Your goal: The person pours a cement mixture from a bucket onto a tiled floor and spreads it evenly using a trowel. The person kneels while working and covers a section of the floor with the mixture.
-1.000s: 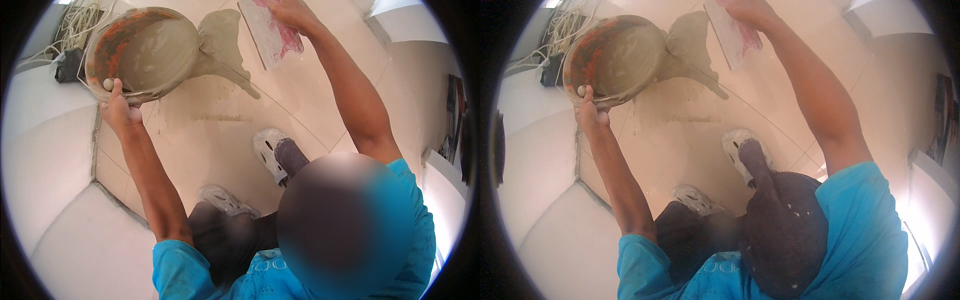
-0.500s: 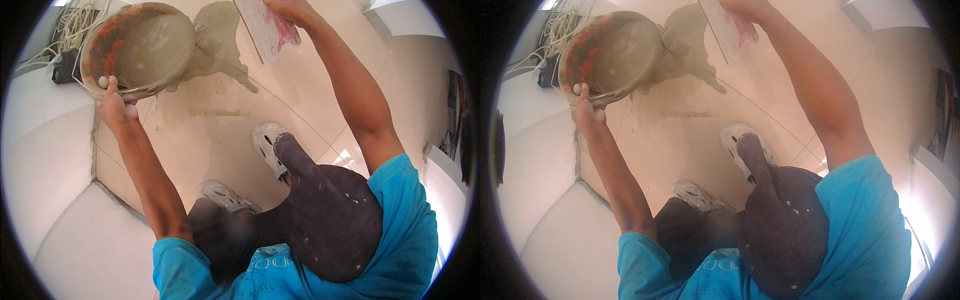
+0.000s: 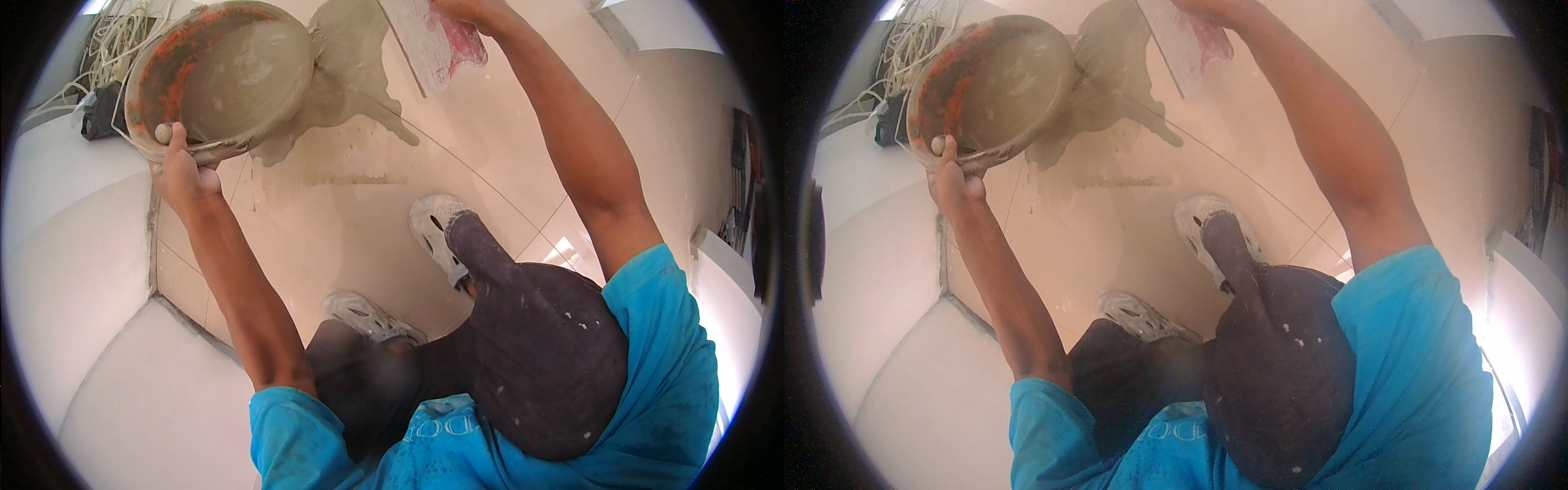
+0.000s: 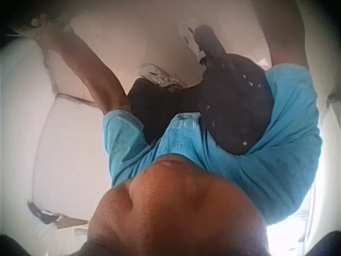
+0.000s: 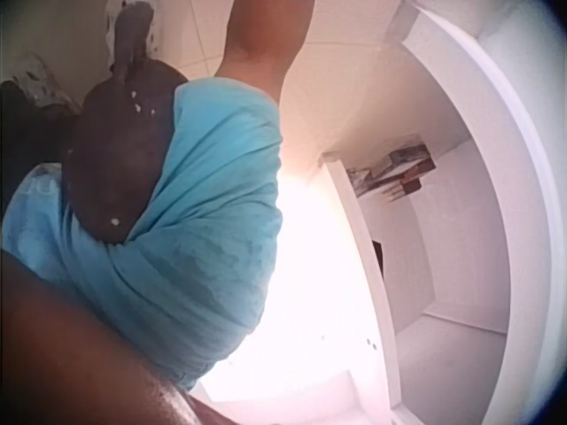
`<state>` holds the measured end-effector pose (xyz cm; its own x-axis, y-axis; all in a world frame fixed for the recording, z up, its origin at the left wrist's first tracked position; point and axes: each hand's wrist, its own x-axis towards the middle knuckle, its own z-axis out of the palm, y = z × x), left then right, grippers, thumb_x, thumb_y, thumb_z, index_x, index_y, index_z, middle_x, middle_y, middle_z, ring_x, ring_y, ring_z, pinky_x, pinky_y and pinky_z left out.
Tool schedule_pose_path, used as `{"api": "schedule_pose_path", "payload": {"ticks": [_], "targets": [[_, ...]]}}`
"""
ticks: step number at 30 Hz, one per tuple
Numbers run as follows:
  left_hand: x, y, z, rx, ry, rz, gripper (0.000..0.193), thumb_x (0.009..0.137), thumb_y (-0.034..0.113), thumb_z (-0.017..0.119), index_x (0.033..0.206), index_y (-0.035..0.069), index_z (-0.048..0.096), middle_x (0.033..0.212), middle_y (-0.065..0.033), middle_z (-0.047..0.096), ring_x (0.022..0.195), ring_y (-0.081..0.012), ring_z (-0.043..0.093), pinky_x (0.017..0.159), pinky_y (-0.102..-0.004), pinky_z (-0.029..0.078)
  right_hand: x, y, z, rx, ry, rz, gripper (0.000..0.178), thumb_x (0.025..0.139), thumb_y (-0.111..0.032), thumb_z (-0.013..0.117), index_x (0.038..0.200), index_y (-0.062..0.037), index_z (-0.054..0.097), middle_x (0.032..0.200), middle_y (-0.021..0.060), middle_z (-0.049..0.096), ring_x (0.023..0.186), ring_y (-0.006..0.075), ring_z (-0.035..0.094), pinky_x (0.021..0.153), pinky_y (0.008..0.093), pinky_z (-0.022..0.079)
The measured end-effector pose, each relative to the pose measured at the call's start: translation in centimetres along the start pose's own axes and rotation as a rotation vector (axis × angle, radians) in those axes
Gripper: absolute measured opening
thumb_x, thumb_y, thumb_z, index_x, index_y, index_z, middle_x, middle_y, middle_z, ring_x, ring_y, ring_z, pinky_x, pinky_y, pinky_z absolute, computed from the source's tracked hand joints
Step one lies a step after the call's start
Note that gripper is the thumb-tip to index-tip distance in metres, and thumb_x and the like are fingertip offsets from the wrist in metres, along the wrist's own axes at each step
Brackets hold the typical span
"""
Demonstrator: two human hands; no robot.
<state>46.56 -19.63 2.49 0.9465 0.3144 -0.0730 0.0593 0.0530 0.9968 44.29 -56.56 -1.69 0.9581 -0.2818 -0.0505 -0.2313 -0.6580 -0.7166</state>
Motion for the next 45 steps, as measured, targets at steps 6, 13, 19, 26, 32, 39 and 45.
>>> {"api": "schedule_pose_path", "payload": {"ticks": [6, 13, 19, 26, 32, 39, 45], "targets": [[0.2, 0.0, -0.2, 0.002, 0.014, -0.021, 0.042, 0.088, -0.003, 0.053, 0.128, 0.002, 0.042, 0.12, -0.0168, 0.052, 0.104, -0.0316, 0.059, 0.079, -0.0533, 0.056, -0.4, -0.7, -0.4, 0.079, -0.049, 0.048, 0.051, 0.091, -0.04, 0.05, 0.106, 0.0071, 0.06, 0.1, 0.03, 0.063, 0.094, 0.0386, 0.061, 0.081, 0.0445, 0.047], [0.2, -0.1, -0.1, 0.002, 0.007, -0.014, 0.042, 0.087, -0.004, 0.054, 0.127, 0.002, 0.042, 0.12, -0.0159, 0.051, 0.104, -0.0315, 0.059, 0.077, -0.0549, 0.056, 0.0, 0.2, -0.4, 0.012, -0.023, -0.078, 0.05, 0.091, -0.039, 0.051, 0.108, 0.0073, 0.059, 0.102, 0.0285, 0.063, 0.096, 0.0376, 0.061, 0.083, 0.0443, 0.046], [0.1, -0.1, 0.0, -0.008, 0.008, 0.004, 0.041, 0.087, -0.004, 0.055, 0.126, 0.002, 0.043, 0.119, -0.0148, 0.052, 0.103, -0.0304, 0.058, 0.078, -0.0537, 0.056, 0.2, 0.8, -0.6, -0.033, 0.01, -0.067, 0.05, 0.091, -0.04, 0.05, 0.108, 0.0064, 0.059, 0.102, 0.0291, 0.062, 0.096, 0.0375, 0.06, 0.083, 0.0441, 0.046], [0.2, -0.1, -0.2, 0.019, 0.001, 0.019, 0.04, 0.087, -0.004, 0.055, 0.125, 0.001, 0.044, 0.117, -0.0142, 0.053, 0.103, -0.0296, 0.058, 0.078, -0.0525, 0.056, -0.6, -0.5, -0.8, 0.047, 0.058, 0.092, 0.053, 0.091, -0.042, 0.05, 0.109, 0.0075, 0.058, 0.106, 0.0304, 0.061, 0.1, 0.0395, 0.059, 0.085, 0.0444, 0.046], [0.0, 0.0, 0.0, 0.022, 0.027, 0.008, 0.038, 0.087, -0.004, 0.054, 0.124, 0.001, 0.044, 0.116, -0.0144, 0.054, 0.102, -0.0295, 0.059, 0.078, -0.0532, 0.056, 0.5, 1.0, 0.2, -0.013, 0.07, 0.001, 0.057, 0.089, -0.045, 0.052, 0.104, 0.0095, 0.06, 0.102, 0.0331, 0.061, 0.098, 0.0421, 0.06, 0.083, 0.0453, 0.047], [-0.1, 0.0, 0.2, 0.017, 0.011, 0.005, 0.039, 0.087, -0.004, 0.053, 0.125, 0.002, 0.044, 0.117, -0.0152, 0.054, 0.103, -0.0292, 0.059, 0.079, -0.0524, 0.056, 0.4, 0.9, -0.6, -0.022, 0.04, 0.023, 0.056, 0.088, -0.045, 0.054, 0.096, 0.0097, 0.061, 0.09, 0.0342, 0.061, 0.09, 0.0419, 0.062, 0.077, 0.0456, 0.048], [-0.3, 0.2, 0.3, 0.022, 0.005, 0.008, 0.043, 0.087, -0.004, 0.054, 0.128, 0.002, 0.042, 0.119, -0.0159, 0.052, 0.104, -0.0311, 0.058, 0.079, -0.0536, 0.056, 0.4, 0.9, -0.4, 0.018, 0.03, -0.02, 0.057, 0.088, -0.045, 0.054, 0.101, 0.0096, 0.059, 0.094, 0.0341, 0.061, 0.092, 0.0412, 0.062, 0.078, 0.045, 0.048]]}}
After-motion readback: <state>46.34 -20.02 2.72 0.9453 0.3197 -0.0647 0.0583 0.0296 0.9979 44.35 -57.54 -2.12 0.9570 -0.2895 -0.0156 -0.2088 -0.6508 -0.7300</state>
